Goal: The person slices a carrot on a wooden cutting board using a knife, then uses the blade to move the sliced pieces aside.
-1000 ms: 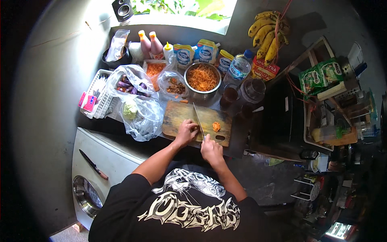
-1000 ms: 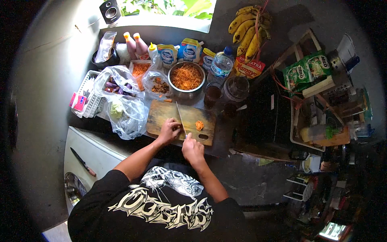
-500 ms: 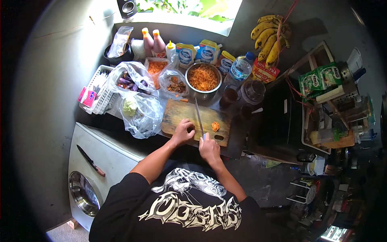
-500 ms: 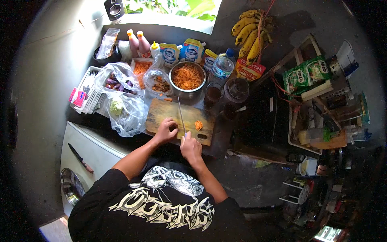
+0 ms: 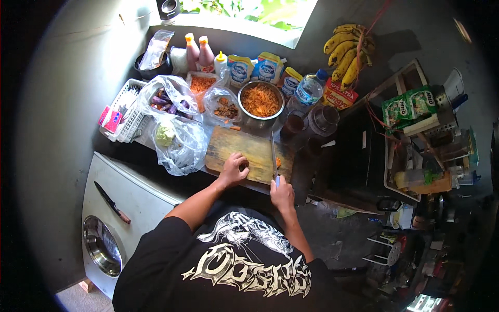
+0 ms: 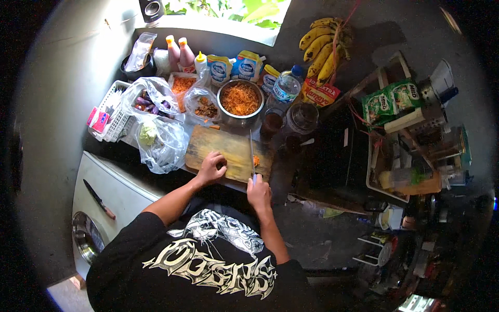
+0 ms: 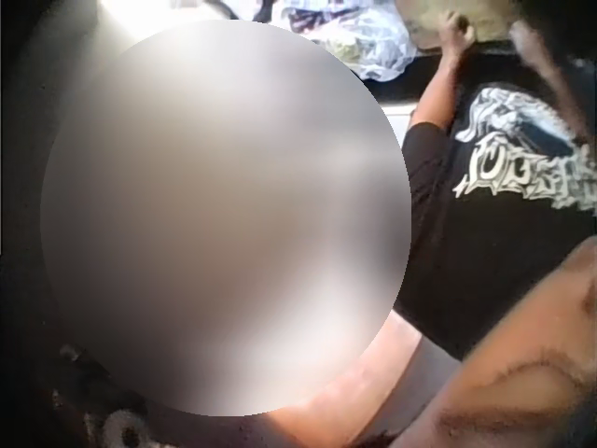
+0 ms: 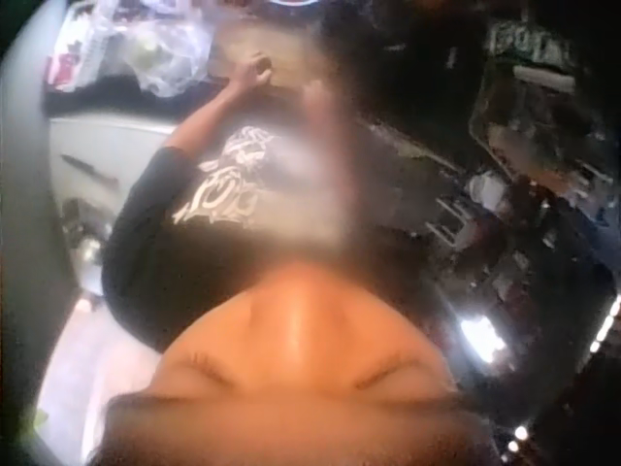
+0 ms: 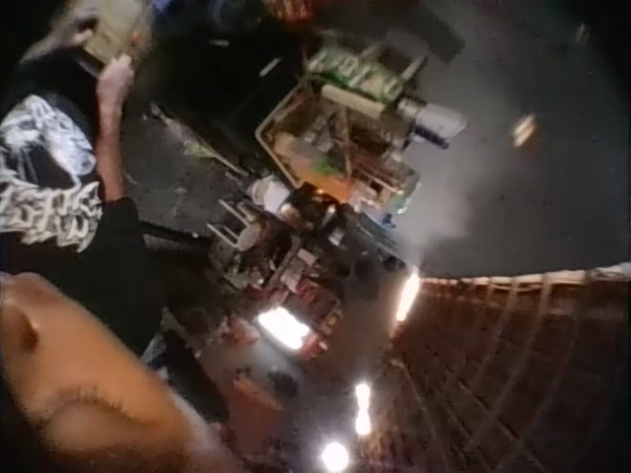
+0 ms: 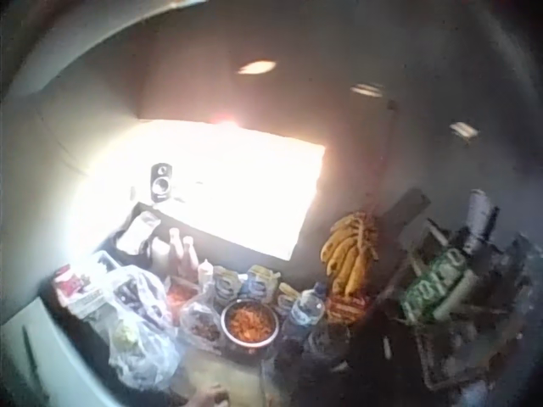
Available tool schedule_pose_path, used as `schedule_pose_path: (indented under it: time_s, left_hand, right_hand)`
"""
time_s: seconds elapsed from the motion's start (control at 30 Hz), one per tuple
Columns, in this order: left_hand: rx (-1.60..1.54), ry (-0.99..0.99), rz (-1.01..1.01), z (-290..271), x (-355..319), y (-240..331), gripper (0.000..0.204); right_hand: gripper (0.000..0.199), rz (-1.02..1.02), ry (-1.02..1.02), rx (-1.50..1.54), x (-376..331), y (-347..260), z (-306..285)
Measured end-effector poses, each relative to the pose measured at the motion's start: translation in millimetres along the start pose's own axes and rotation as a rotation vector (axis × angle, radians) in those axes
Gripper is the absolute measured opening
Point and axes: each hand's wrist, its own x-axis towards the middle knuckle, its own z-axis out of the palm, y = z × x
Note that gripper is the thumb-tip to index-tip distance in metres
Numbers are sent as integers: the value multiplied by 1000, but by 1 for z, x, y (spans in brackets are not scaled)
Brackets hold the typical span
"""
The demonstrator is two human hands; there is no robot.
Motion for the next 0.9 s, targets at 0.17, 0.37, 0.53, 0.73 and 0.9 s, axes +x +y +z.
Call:
schedule_pose_path:
  time_s: [0.17, 0.37, 0.53, 0.73, 0.9]
  left_hand:
    - [89, 2, 193, -7, 3, 57, 41]
    - [463, -105, 318, -4, 5, 89, 54]
    - [523, -197, 338, -5, 9, 86, 51]
    - [573, -300, 240, 4, 14, 77, 41]
    - [552, -162, 288, 4, 11, 79, 42]
  right_hand:
    - [28, -64, 113, 9, -2, -8, -13]
    - [23, -147, 97, -64, -1, -16, -17]
    - [24, -227, 56, -129, -5, -19, -16]
    - [26, -256, 22, -120, -17, -29, -8]
    - [30, -237, 45, -86, -14, -24, -9]
